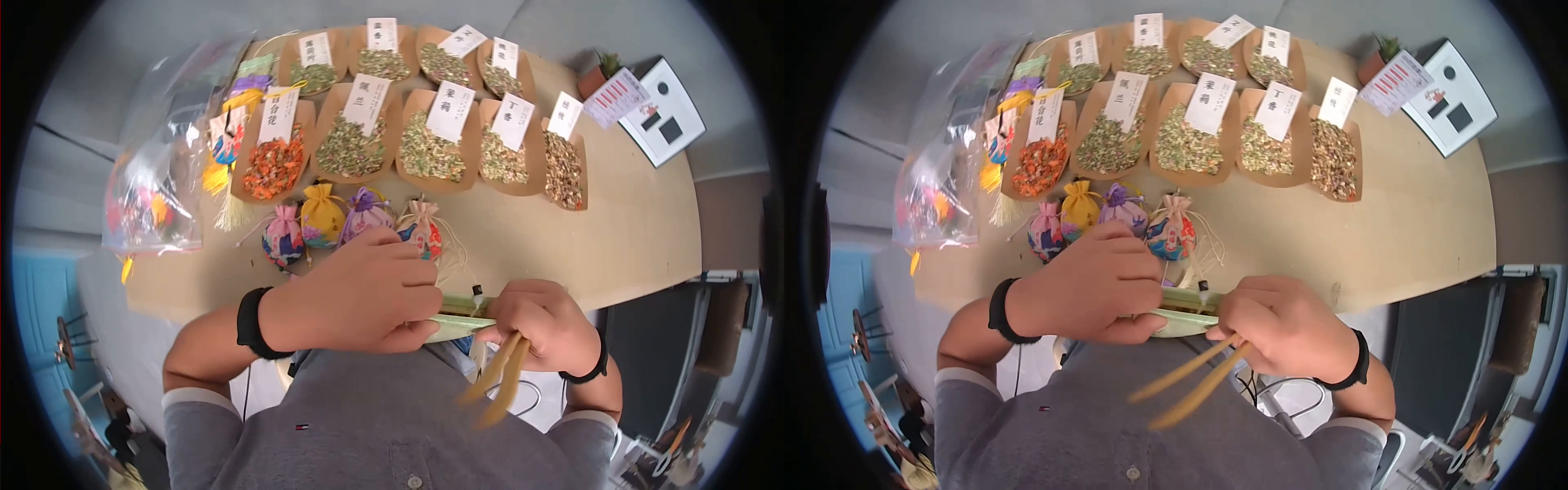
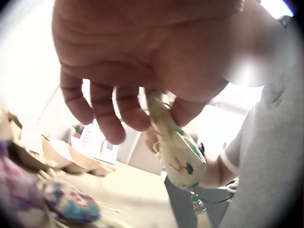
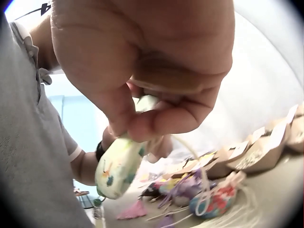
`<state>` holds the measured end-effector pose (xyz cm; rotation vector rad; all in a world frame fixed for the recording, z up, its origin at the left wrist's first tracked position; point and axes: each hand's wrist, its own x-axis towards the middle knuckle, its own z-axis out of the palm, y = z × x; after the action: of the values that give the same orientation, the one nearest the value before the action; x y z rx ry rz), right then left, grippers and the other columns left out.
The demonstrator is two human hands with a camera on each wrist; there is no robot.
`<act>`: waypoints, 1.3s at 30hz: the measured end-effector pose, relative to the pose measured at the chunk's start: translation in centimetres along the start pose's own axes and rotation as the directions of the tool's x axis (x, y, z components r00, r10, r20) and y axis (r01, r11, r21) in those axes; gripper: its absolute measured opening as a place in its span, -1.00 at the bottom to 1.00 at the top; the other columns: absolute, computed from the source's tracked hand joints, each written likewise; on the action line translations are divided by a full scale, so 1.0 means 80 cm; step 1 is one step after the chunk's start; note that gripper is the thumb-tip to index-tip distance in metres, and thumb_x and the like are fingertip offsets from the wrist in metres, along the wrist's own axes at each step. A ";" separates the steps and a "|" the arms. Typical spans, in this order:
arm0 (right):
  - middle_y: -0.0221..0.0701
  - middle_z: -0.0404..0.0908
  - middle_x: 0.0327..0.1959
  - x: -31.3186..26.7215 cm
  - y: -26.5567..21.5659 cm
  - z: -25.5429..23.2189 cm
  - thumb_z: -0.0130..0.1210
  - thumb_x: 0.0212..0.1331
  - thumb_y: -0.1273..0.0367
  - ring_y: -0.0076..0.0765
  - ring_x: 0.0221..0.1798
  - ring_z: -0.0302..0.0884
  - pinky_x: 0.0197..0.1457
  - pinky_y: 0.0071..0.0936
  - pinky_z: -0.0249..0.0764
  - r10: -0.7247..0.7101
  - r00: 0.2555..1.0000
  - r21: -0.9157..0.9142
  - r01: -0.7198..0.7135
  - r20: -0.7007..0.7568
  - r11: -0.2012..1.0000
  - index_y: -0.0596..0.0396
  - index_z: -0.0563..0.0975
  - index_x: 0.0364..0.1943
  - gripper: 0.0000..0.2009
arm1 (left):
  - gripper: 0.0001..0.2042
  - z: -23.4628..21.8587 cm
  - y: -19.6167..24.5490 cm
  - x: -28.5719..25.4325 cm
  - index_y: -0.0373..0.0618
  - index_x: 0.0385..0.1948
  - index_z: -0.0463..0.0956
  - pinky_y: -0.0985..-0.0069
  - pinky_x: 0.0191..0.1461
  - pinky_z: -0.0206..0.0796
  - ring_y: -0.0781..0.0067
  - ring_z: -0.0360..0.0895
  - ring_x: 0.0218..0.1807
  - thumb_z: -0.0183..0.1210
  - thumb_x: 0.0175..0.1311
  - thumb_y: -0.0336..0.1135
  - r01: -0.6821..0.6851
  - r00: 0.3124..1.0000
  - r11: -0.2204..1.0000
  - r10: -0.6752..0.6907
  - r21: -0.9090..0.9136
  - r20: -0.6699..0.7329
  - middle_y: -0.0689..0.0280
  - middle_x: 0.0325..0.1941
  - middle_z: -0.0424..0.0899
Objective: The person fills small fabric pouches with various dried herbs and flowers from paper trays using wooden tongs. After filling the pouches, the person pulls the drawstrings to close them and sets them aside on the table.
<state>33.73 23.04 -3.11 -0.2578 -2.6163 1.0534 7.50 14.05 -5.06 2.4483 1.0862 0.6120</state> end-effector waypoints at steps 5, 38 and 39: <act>-0.31 0.57 -0.49 0.001 0.003 0.024 0.38 0.10 0.42 -0.09 -0.48 0.55 -0.45 -0.26 0.40 -0.044 0.959 0.056 0.062 -0.280 0.997 0.06 0.42 -0.44 -0.73 | -0.78 0.013 -0.001 0.013 -0.11 -0.28 0.50 0.17 -0.05 0.42 0.00 0.60 -0.04 0.36 0.12 -0.36 0.148 0.962 0.930 -0.215 -0.336 -0.171 0.20 -0.17 0.63; -0.10 0.51 -0.48 0.011 0.017 -0.013 0.19 0.13 0.51 0.09 -0.46 0.52 -0.40 -0.12 0.40 0.254 0.755 0.059 -0.276 -0.604 0.959 0.23 0.40 -0.25 -0.80 | -0.23 0.003 -0.002 0.099 -0.06 0.31 0.25 0.19 0.37 0.25 0.00 0.33 0.39 0.49 0.02 -0.29 -0.075 0.889 0.992 0.021 -0.099 -0.458 -0.01 0.37 0.31; -0.14 0.51 -0.50 0.010 0.018 -0.008 0.18 0.14 0.53 0.00 -0.52 0.52 -0.44 -0.19 0.39 0.286 0.695 0.163 -0.239 -0.659 0.957 0.22 0.40 -0.25 -0.82 | -0.23 0.011 0.001 0.107 -0.06 0.31 0.25 0.19 0.37 0.25 0.00 0.33 0.39 0.49 0.02 -0.29 -0.072 0.891 0.992 0.019 -0.100 -0.454 -0.01 0.37 0.31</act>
<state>33.27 24.69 -3.52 -0.8542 -1.8997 0.8926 13.19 20.37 -3.78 2.2917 1.1204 1.2739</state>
